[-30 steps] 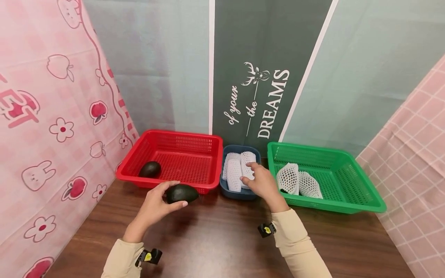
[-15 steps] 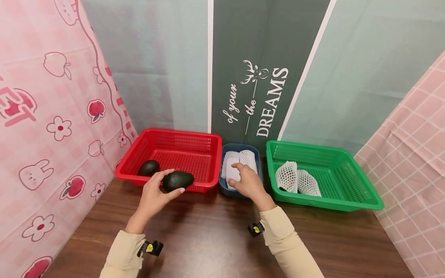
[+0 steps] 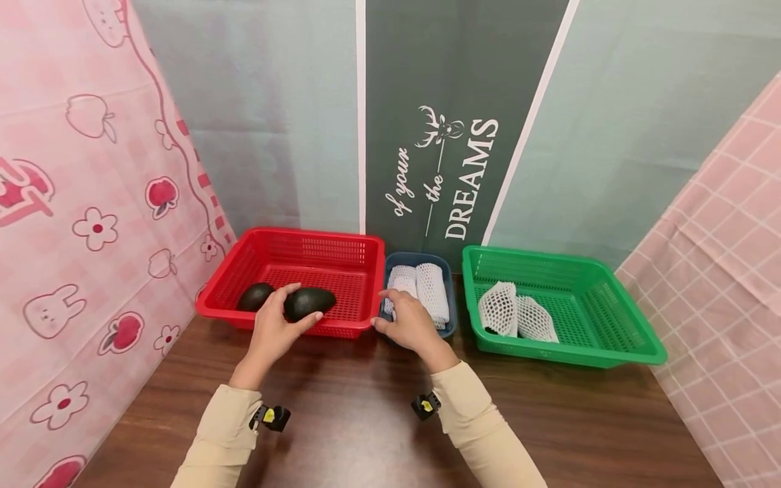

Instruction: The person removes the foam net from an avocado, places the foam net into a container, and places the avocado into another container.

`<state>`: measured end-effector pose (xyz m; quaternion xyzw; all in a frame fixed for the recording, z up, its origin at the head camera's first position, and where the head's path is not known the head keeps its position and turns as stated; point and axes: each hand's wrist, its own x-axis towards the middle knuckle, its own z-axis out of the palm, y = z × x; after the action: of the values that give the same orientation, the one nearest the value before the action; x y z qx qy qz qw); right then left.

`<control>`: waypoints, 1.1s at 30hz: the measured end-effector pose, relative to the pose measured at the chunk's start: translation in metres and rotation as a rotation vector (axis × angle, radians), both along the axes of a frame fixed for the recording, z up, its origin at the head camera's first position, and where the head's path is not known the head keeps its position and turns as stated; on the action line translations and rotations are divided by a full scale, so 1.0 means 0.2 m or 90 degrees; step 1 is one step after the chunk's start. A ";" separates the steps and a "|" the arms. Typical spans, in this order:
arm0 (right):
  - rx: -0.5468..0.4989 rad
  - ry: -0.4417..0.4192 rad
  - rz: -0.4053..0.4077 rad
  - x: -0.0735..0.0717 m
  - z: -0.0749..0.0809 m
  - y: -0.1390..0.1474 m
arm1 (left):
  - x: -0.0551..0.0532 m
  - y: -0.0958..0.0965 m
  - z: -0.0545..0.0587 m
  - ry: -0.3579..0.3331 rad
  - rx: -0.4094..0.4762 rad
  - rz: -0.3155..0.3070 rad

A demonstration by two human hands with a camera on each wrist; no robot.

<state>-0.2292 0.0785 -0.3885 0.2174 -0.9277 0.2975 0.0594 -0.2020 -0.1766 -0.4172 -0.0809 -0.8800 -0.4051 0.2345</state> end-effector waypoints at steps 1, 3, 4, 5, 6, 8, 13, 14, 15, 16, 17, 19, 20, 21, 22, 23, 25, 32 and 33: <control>0.001 -0.005 0.003 0.00 0.00 -0.01 | -0.01 0.00 0.00 -0.010 -0.001 0.001; 0.007 -0.013 0.006 0.01 -0.01 -0.03 | -0.02 -0.01 0.01 -0.033 -0.002 -0.002; 0.012 -0.016 0.005 0.01 -0.01 -0.03 | -0.03 -0.01 0.01 -0.041 -0.004 -0.002; 0.018 -0.017 0.004 0.01 -0.01 -0.04 | -0.03 -0.01 0.01 -0.049 -0.006 -0.003; 0.021 -0.018 0.003 0.02 -0.02 -0.04 | -0.03 -0.02 0.01 -0.053 -0.006 -0.003; 0.031 -0.012 0.003 0.02 -0.02 -0.05 | -0.03 -0.02 0.01 -0.054 -0.010 -0.003; 0.028 -0.006 0.006 0.02 -0.02 -0.05 | -0.03 -0.04 0.00 -0.025 -0.022 -0.002; 0.027 -0.006 0.006 0.02 -0.02 -0.05 | -0.03 -0.04 -0.01 -0.019 -0.025 -0.003; 0.026 -0.006 0.007 0.02 -0.02 -0.04 | -0.03 -0.04 0.00 -0.016 -0.026 -0.002; 0.026 -0.009 0.007 0.02 -0.02 -0.04 | -0.03 -0.04 0.00 -0.015 -0.029 0.000; 0.027 -0.012 0.008 0.03 -0.02 -0.04 | -0.03 -0.04 0.00 -0.016 -0.033 0.001; 0.036 -0.019 0.004 0.03 -0.02 -0.04 | -0.02 -0.03 0.01 -0.024 -0.039 -0.003; 0.042 -0.020 0.001 0.04 -0.02 -0.03 | -0.02 -0.02 0.01 -0.030 -0.043 -0.006; 0.048 -0.021 -0.003 0.04 -0.01 -0.03 | -0.01 -0.01 0.02 -0.036 -0.048 -0.011; 0.055 -0.020 -0.007 0.05 -0.01 -0.02 | -0.01 0.01 0.03 -0.044 -0.057 -0.015; 0.062 -0.017 -0.008 0.05 0.00 -0.01 | -0.01 0.02 0.04 -0.052 -0.067 -0.019; 0.076 -0.006 -0.008 0.04 0.00 0.01 | 0.00 0.04 0.06 -0.067 -0.090 -0.026; 0.128 -0.031 0.009 0.03 0.03 0.08 | 0.01 0.09 0.09 -0.091 -0.186 -0.019; 0.139 -0.034 0.005 0.03 0.03 0.09 | 0.01 0.10 0.10 -0.092 -0.195 -0.020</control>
<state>-0.2228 0.0964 -0.3825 0.2185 -0.9550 0.2005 0.0091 -0.1997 -0.1567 -0.3974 -0.1003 -0.9445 -0.2750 0.1493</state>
